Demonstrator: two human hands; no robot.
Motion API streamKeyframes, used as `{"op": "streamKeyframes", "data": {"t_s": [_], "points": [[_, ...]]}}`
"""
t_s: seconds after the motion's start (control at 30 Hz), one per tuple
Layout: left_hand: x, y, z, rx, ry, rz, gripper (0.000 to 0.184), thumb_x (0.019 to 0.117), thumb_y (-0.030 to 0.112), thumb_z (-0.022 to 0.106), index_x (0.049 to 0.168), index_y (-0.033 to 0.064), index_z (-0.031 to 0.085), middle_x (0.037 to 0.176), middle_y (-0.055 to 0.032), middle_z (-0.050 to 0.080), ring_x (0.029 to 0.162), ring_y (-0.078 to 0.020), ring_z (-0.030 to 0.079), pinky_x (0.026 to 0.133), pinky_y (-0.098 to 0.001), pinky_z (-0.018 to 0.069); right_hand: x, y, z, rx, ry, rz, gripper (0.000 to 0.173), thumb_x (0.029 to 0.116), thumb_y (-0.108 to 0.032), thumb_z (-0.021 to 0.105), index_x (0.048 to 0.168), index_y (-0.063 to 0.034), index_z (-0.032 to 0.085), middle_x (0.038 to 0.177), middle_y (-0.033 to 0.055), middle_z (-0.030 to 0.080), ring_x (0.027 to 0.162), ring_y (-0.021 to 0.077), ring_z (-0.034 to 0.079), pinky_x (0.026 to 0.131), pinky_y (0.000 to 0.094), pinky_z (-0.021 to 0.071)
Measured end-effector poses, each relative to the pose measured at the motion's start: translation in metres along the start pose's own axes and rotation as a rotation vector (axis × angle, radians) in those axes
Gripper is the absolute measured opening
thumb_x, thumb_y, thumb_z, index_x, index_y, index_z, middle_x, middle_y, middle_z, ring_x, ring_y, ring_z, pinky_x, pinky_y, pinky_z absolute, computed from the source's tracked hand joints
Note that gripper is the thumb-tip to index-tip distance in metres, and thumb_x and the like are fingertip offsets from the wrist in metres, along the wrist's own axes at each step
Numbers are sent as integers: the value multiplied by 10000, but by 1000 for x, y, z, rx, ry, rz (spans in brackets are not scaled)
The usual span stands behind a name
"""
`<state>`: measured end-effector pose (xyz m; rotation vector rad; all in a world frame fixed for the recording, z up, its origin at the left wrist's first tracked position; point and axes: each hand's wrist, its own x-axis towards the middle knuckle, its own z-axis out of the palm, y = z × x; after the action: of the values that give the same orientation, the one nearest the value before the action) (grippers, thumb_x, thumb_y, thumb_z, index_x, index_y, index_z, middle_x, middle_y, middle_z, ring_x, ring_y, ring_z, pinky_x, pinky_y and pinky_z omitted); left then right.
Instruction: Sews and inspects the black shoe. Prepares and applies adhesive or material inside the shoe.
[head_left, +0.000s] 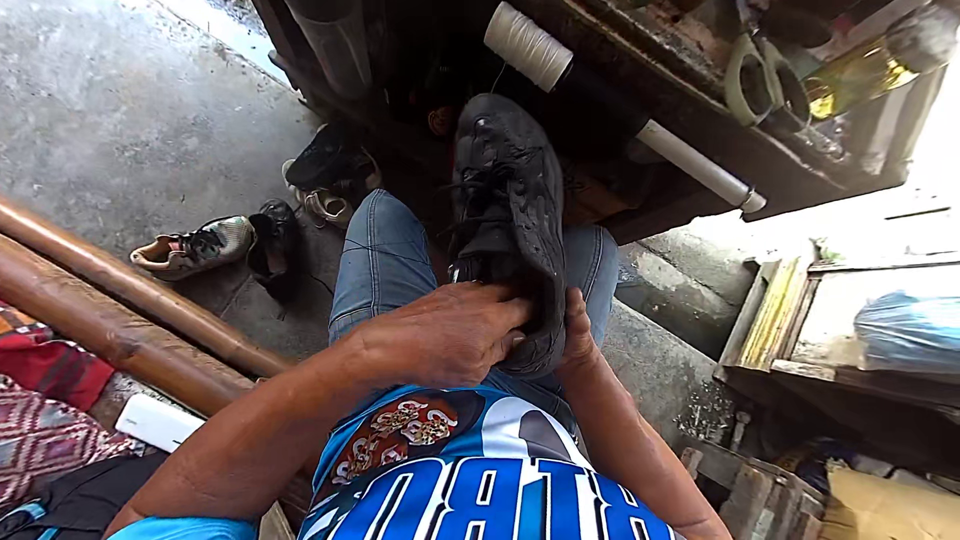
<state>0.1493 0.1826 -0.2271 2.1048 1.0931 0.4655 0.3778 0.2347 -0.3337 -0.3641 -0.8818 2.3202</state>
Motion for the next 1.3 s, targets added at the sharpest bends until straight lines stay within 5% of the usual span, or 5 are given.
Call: {"op": "streamKeyframes", "data": {"t_s": [0.23,0.53,0.7,1.07,1.3], "points": [[-10,0,13,-76,484,-309,311,954,425,679,1014,128,751,944,-13,708,911,-118,675,807,-343,572,5,3,-1,-149,53,46,541,890,-583,715,1309,-253,626,1125,-39,735,1029,84,704,903,329,602],[-9,-13,33,32,286,-373,65,842,173,721,821,112,724,794,-52,696,822,-213,687,734,-467,548,6,7,-3,-350,128,64,698,828,-618,765,1374,-230,565,1126,-26,720,1005,96,700,860,337,613],[-11,-13,40,-92,492,-126,115,916,83,654,1004,66,725,1084,-101,674,986,-184,671,836,-379,602,2,6,-1,-209,179,18,672,851,-636,728,1344,-203,584,1129,6,734,1041,135,708,923,384,601],[-22,0,9,307,229,-107,111,830,164,620,749,128,685,731,-56,679,697,-251,708,561,-491,570,29,26,21,3,-31,131,590,862,-676,684,1256,-236,673,1120,-31,754,1046,97,709,930,351,590],[-46,-29,-1,45,-137,-631,172,888,110,621,915,-28,719,921,-231,703,961,-427,681,867,-662,507,66,48,20,-546,274,469,492,993,-455,647,1220,-18,639,1006,106,682,867,169,656,808,390,557]]}}
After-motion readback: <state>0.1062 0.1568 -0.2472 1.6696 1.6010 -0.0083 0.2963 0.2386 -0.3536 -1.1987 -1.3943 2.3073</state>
